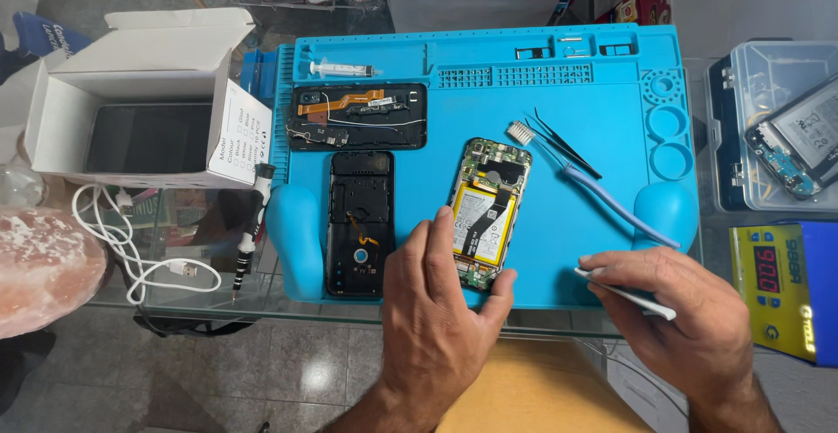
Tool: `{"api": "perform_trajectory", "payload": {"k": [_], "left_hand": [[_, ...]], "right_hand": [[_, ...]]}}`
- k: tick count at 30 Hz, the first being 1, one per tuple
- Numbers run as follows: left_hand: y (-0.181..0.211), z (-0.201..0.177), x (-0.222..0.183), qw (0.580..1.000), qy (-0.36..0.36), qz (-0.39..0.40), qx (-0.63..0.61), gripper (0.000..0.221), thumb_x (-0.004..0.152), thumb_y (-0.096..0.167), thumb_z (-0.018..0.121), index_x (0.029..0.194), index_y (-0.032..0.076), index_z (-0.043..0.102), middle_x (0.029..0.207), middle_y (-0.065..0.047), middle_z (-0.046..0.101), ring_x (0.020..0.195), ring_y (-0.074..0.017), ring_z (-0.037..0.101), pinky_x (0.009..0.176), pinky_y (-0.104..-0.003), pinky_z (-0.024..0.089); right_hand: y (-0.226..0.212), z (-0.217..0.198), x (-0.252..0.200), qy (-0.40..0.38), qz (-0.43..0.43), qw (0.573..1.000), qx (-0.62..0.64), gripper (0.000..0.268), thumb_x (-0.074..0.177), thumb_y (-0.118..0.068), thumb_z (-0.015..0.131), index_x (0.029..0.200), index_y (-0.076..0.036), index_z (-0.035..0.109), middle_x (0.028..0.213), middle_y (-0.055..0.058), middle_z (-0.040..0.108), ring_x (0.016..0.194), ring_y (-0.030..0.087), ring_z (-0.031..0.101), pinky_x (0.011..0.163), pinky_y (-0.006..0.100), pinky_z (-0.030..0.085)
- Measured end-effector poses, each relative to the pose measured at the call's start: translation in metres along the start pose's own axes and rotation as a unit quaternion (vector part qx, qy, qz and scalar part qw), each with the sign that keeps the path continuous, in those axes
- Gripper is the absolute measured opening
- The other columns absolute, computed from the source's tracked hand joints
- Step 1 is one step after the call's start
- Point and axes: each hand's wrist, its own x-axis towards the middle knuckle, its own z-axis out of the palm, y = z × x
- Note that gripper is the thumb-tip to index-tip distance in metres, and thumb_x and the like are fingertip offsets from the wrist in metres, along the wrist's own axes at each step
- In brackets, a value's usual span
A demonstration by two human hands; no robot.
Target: The person disassembles a smartphone on a blue work mat, using tweezers and a plastic spudger to remove internal components. They carefully lift and detach small parts from the motherboard and battery area, placing them on the mat.
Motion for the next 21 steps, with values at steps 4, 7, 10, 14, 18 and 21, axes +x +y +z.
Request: {"api": "perform_trajectory", "payload": {"k": [4, 7, 10, 14, 18, 21], "left_hand": [[-0.001, -0.002, -0.002, 1.000, -0.008, 0.006, 0.003, 0.114, 0.087, 0.073, 0.095, 0.158, -0.004, 0.050, 0.143, -0.020, 0.060, 0.114, -0.0366, 0.067, 0.101, -0.047, 0.060], [-0.006, -0.001, -0.004, 0.998, -0.034, -0.003, -0.053, 0.123, 0.078, 0.072, 0.101, 0.160, -0.002, 0.047, 0.150, -0.020, 0.059, 0.128, -0.0380, 0.067, 0.110, -0.049, 0.060], [-0.011, 0.000, -0.007, 0.995, -0.049, -0.020, -0.088, 0.113, 0.082, 0.063, 0.101, 0.161, 0.002, 0.048, 0.150, -0.020, 0.061, 0.133, -0.0381, 0.066, 0.112, -0.049, 0.058], [-0.013, -0.001, -0.003, 0.993, -0.024, -0.008, -0.117, 0.092, 0.094, 0.054, 0.090, 0.157, 0.001, 0.051, 0.147, -0.020, 0.065, 0.128, -0.0377, 0.069, 0.107, -0.049, 0.059], [-0.015, -0.002, -0.002, 0.991, -0.025, 0.000, -0.130, 0.085, 0.103, 0.054, 0.078, 0.159, -0.003, 0.048, 0.148, -0.021, 0.066, 0.131, -0.0369, 0.070, 0.108, -0.049, 0.058], [-0.017, -0.001, -0.004, 0.993, -0.026, 0.008, -0.117, 0.088, 0.103, 0.053, 0.083, 0.159, -0.004, 0.047, 0.149, -0.023, 0.066, 0.133, -0.0357, 0.069, 0.110, -0.048, 0.058]], "right_hand": [[0.000, 0.002, -0.001, 0.000, -0.001, 1.000, 0.002, 0.015, 0.095, -0.005, 0.081, 0.109, -0.008, 0.076, 0.110, 0.009, 0.087, 0.094, 0.019, 0.087, 0.087, 0.032, 0.064], [-0.007, 0.006, 0.003, -0.019, -0.006, 0.999, -0.025, 0.010, 0.099, -0.007, 0.077, 0.109, -0.009, 0.076, 0.108, 0.006, 0.087, 0.097, 0.018, 0.086, 0.090, 0.031, 0.065], [-0.020, 0.014, 0.010, -0.051, -0.013, 0.999, -0.013, 0.008, 0.102, -0.010, 0.072, 0.108, -0.010, 0.077, 0.105, 0.002, 0.087, 0.095, 0.018, 0.086, 0.089, 0.031, 0.065], [-0.029, 0.027, 0.022, -0.076, -0.052, 0.996, -0.020, 0.014, 0.105, -0.012, 0.067, 0.113, -0.007, 0.077, 0.107, 0.006, 0.085, 0.096, 0.023, 0.083, 0.089, 0.033, 0.065], [-0.035, 0.035, 0.031, -0.105, -0.101, 0.988, -0.052, 0.026, 0.112, -0.011, 0.052, 0.117, -0.004, 0.076, 0.110, 0.009, 0.082, 0.098, 0.027, 0.080, 0.090, 0.037, 0.063], [-0.036, 0.037, 0.032, -0.100, -0.096, 0.989, -0.044, 0.027, 0.111, -0.013, 0.053, 0.115, -0.003, 0.078, 0.109, 0.011, 0.082, 0.095, 0.028, 0.079, 0.089, 0.038, 0.063]]}}
